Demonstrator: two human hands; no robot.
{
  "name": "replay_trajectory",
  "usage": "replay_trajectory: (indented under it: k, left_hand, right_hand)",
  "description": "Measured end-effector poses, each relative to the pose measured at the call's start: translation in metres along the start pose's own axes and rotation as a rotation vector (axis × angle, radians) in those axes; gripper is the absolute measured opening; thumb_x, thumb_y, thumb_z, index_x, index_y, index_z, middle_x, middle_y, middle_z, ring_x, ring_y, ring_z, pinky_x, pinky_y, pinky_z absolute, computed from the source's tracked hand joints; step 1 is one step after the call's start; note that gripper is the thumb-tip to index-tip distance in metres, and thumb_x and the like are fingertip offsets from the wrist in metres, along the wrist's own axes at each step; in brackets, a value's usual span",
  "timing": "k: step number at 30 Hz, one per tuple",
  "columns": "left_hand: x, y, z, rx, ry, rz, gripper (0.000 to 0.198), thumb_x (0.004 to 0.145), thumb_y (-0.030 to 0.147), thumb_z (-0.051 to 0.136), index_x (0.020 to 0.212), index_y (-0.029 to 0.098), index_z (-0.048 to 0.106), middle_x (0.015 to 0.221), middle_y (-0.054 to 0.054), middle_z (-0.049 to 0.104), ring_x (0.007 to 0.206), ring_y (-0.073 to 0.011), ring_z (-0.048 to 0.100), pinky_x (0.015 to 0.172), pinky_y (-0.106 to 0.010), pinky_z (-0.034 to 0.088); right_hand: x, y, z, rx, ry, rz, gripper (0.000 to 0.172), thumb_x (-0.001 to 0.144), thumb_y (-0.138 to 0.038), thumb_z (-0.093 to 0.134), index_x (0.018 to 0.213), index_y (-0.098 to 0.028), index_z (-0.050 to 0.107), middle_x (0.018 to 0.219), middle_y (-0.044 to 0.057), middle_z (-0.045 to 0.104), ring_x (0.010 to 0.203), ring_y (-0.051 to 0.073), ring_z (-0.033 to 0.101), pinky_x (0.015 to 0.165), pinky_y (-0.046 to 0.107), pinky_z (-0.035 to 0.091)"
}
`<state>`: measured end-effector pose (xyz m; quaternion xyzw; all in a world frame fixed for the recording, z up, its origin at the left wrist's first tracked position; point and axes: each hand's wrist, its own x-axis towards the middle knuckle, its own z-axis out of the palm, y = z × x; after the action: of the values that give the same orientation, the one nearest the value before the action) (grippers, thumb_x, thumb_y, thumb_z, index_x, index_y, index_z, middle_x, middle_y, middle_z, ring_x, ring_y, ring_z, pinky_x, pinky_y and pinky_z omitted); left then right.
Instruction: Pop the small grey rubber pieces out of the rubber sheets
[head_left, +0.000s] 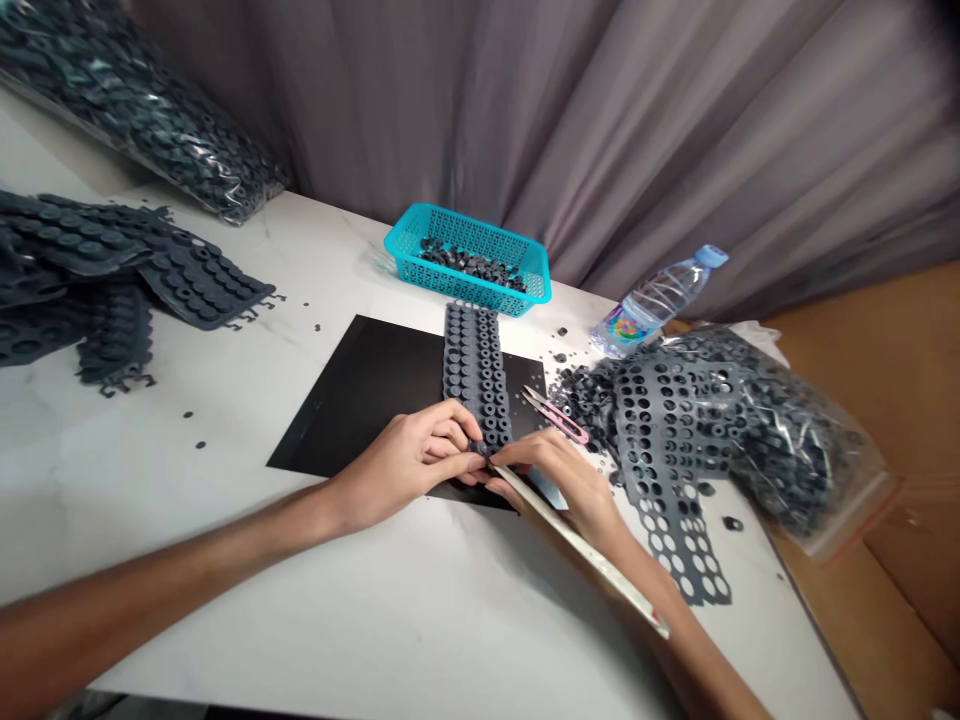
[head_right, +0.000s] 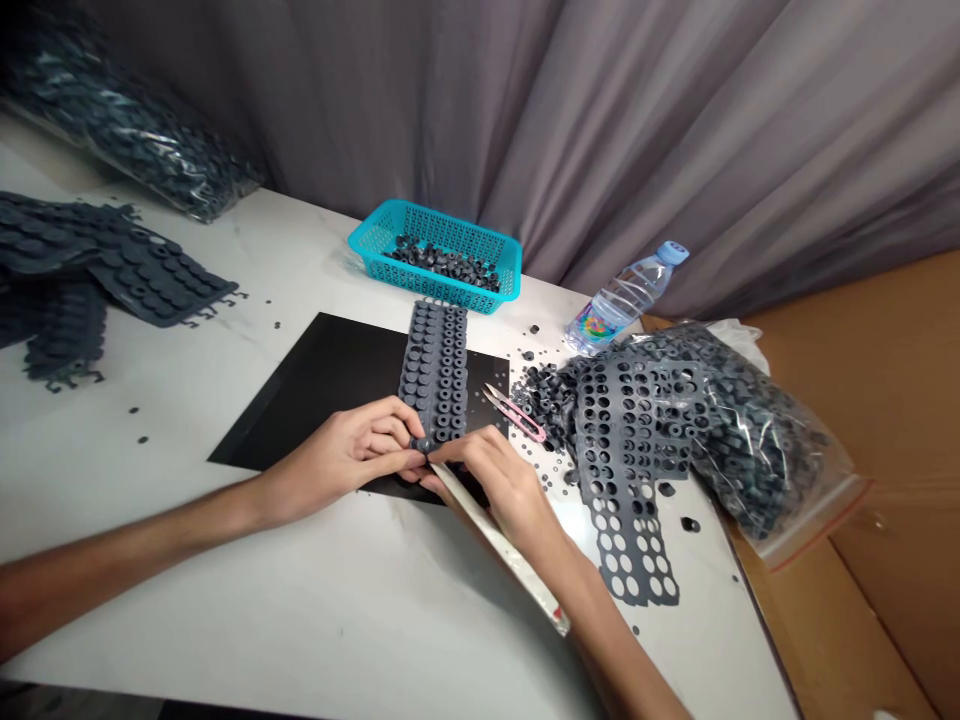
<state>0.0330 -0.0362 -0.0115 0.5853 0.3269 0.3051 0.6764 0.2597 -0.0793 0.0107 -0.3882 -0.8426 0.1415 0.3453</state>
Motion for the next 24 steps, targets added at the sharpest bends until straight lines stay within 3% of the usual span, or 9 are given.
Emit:
replay_trajectory:
  k: [11, 15, 21, 24]
  left_hand:
    - [0.001, -0.003, -0.001, 0.062, -0.004, 0.035, 0.023, 0.095, 0.033, 0.07, 0.108, 0.019, 0.059, 0.092, -0.001, 0.071, 0.09, -0.021, 0.077, 0.08, -0.029, 0.057]
    - [0.0, -0.003, -0.001, 0.072, -0.002, 0.043, 0.022, 0.095, 0.033, 0.069, 0.108, 0.019, 0.059, 0.093, -0.002, 0.071, 0.09, -0.0214, 0.077, 0.08, -0.03, 0.058]
    - [0.001, -0.001, 0.0, 0.075, 0.013, 0.04, 0.022, 0.095, 0.033, 0.069, 0.108, 0.018, 0.058, 0.093, -0.003, 0.072, 0.089, -0.0215, 0.077, 0.082, -0.031, 0.058]
    - [0.0, 0.0, 0.0, 0.053, 0.003, 0.033, 0.021, 0.095, 0.031, 0.068, 0.109, 0.018, 0.058, 0.093, -0.002, 0.072, 0.091, -0.0216, 0.077, 0.082, -0.031, 0.058]
  right_hand:
    - [-0.004, 0.0, 0.003, -0.009, -0.013, 0.074, 0.014, 0.097, -0.021, 0.071, 0.11, -0.022, 0.066, 0.099, 0.005, 0.071, 0.088, 0.019, 0.063, 0.077, 0.031, 0.054]
    - [-0.004, 0.005, 0.008, -0.042, -0.021, 0.053, 0.019, 0.099, -0.024, 0.07, 0.117, -0.022, 0.064, 0.096, 0.004, 0.07, 0.084, 0.018, 0.063, 0.072, 0.029, 0.053]
    - [-0.006, 0.008, 0.014, -0.158, -0.057, -0.013, 0.027, 0.104, -0.023, 0.062, 0.13, -0.022, 0.058, 0.106, 0.007, 0.07, 0.093, 0.02, 0.063, 0.08, 0.032, 0.053]
    - [-0.008, 0.007, 0.018, -0.218, -0.057, 0.001, 0.024, 0.106, -0.024, 0.057, 0.129, -0.02, 0.057, 0.106, 0.008, 0.069, 0.095, 0.022, 0.063, 0.076, 0.032, 0.053]
